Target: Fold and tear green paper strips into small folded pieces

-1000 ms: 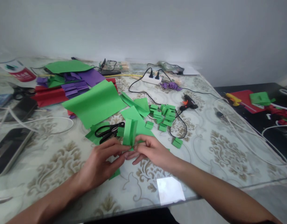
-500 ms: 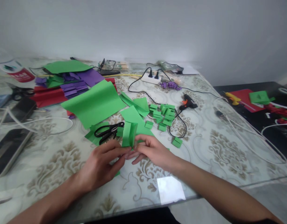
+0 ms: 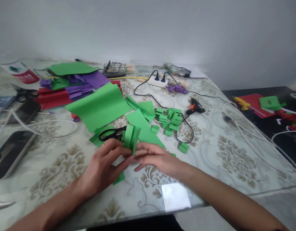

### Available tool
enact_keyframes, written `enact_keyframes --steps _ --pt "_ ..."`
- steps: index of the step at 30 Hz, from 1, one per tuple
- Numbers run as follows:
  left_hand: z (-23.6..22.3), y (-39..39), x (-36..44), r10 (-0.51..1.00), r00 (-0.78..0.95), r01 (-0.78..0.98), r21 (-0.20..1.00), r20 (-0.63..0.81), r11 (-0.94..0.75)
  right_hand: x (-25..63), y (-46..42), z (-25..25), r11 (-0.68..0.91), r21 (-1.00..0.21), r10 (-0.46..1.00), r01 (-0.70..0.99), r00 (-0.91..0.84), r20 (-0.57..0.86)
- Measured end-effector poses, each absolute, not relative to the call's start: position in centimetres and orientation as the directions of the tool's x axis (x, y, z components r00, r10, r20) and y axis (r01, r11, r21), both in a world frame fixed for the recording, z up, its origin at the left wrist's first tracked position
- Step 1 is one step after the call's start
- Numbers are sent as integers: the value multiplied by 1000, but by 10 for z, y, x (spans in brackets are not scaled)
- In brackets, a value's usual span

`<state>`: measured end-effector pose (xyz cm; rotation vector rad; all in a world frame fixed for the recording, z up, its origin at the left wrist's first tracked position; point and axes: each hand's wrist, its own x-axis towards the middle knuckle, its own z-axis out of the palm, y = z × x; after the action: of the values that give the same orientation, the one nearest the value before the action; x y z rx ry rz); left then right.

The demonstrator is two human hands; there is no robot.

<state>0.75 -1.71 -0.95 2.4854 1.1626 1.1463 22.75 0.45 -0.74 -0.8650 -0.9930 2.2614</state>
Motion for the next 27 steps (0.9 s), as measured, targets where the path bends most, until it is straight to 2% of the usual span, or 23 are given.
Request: enact_keyframes --steps 6,15,19,21,23,25,27 --pt "-9 -16 0 655 456 637 293 602 -713 228 2 -7 -687 -685 600 -242 -720 -347" --pt "-7 -13 2 634 475 605 298 610 -739 232 5 -6 -728 -650 527 -219 -785 -326" --pt "-5 -14 3 654 425 593 354 625 -723 231 4 -4 -678 -707 559 -200 -765 -320" --pt "-5 -14 3 667 405 591 377 625 -713 230 1 -1 -573 -811 618 -121 -713 -331" --pt "-6 -14 2 677 402 584 397 616 -708 230 -3 3 -324 -946 768 16 -579 -273" --pt "-6 -14 2 689 412 566 426 596 -706 231 -6 6 61 -989 910 133 -415 1" --pt "-5 -13 1 696 435 533 460 571 -710 233 -7 7 434 -875 876 215 -329 353"
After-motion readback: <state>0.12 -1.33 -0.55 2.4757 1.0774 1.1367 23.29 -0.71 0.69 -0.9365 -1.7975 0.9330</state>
